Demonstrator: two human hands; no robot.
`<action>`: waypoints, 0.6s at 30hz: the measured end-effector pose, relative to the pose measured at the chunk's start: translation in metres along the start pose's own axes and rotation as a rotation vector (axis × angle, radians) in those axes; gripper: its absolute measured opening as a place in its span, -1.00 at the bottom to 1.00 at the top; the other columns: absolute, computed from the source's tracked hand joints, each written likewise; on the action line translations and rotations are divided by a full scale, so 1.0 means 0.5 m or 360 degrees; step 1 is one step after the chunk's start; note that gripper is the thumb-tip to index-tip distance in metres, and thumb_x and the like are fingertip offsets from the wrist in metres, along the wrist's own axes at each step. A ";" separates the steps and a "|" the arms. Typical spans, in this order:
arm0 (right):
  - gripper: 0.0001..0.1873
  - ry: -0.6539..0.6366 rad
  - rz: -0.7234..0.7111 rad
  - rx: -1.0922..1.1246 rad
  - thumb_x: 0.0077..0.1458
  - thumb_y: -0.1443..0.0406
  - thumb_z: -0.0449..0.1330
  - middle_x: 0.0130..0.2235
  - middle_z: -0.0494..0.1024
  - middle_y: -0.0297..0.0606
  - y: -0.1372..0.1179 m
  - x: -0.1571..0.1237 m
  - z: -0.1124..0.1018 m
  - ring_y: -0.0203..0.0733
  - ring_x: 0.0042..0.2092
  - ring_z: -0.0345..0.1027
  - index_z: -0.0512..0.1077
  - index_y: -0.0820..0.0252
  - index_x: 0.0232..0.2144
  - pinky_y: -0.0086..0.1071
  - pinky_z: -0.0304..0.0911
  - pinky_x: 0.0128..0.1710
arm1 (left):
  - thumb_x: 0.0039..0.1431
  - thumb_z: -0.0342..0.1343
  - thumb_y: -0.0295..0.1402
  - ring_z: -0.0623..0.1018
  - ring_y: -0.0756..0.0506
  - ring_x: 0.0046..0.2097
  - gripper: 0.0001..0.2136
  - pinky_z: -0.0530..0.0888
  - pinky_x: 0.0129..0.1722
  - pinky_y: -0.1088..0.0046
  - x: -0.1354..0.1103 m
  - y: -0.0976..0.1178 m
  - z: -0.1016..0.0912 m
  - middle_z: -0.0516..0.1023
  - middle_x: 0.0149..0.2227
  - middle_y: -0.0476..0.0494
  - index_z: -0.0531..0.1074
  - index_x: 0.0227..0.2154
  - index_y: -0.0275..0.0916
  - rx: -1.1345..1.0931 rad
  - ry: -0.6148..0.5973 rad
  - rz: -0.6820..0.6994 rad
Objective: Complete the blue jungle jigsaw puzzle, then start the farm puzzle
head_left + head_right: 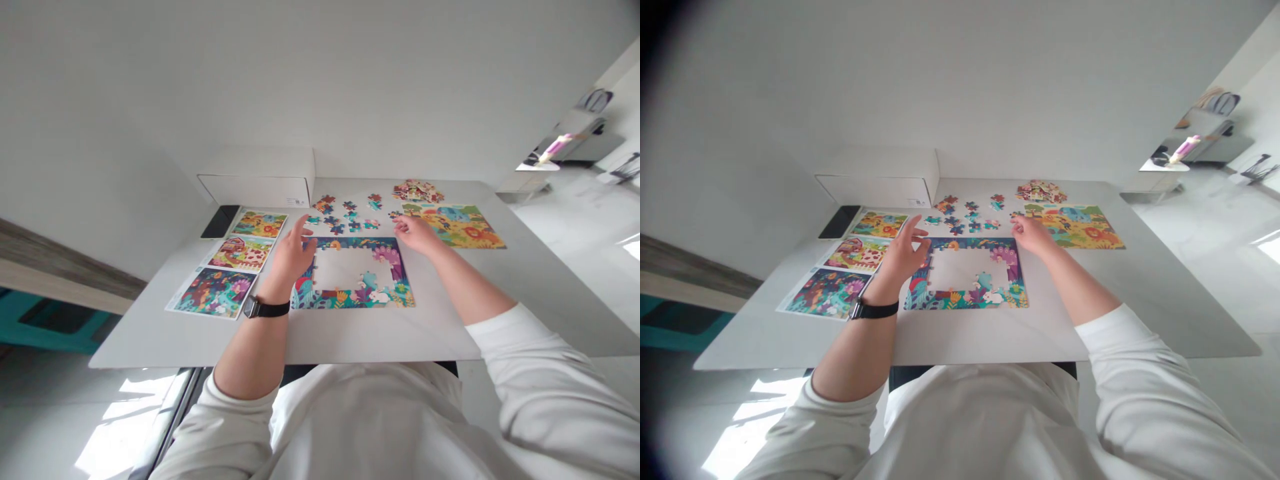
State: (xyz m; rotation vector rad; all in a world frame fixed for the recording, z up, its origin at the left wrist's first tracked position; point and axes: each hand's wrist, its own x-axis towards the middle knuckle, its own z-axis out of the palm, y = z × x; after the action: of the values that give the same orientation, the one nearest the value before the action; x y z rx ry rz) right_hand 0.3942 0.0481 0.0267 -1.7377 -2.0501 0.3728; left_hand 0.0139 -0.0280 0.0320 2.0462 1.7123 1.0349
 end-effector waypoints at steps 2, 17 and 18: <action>-0.63 -0.0038 0.0014 -0.0049 0.28 0.34 0.28 -0.04 0.76 -0.11 -0.011 0.026 0.004 -0.04 -0.06 0.65 0.63 0.15 0.11 -0.23 0.48 0.06 | 0.37 0.14 -0.33 0.69 -0.17 0.01 -0.37 0.58 0.06 0.22 0.001 -0.002 -0.001 0.68 0.09 -0.18 0.21 0.46 -0.09 -0.0010 0.0003 -0.0018; -0.67 -0.0194 0.0017 -0.0358 0.25 0.18 0.39 0.02 0.70 0.00 -0.051 0.162 0.084 0.09 0.03 0.59 0.69 0.13 0.03 -0.23 0.39 0.06 | 0.36 0.15 -0.29 0.70 -0.16 -0.02 -0.38 0.59 0.03 0.25 0.001 -0.006 0.000 0.68 0.07 -0.19 0.24 0.45 -0.09 0.0027 -0.0014 -0.0006; -0.73 -0.0189 0.0021 -0.0340 0.22 0.20 0.41 0.00 0.70 -0.03 -0.050 0.163 0.086 0.07 0.01 0.59 0.71 0.13 -0.05 -0.24 0.39 0.04 | 0.36 0.16 -0.30 0.70 -0.16 -0.03 -0.38 0.59 0.03 0.24 0.001 -0.006 0.000 0.68 0.07 -0.19 0.24 0.45 -0.09 0.0026 -0.0020 -0.0014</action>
State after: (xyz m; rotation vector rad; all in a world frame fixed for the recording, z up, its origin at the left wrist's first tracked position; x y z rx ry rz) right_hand 0.3415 0.1263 0.0129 -1.8948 -2.2340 0.2751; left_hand 0.0117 -0.0266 0.0301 2.0490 1.7273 1.0069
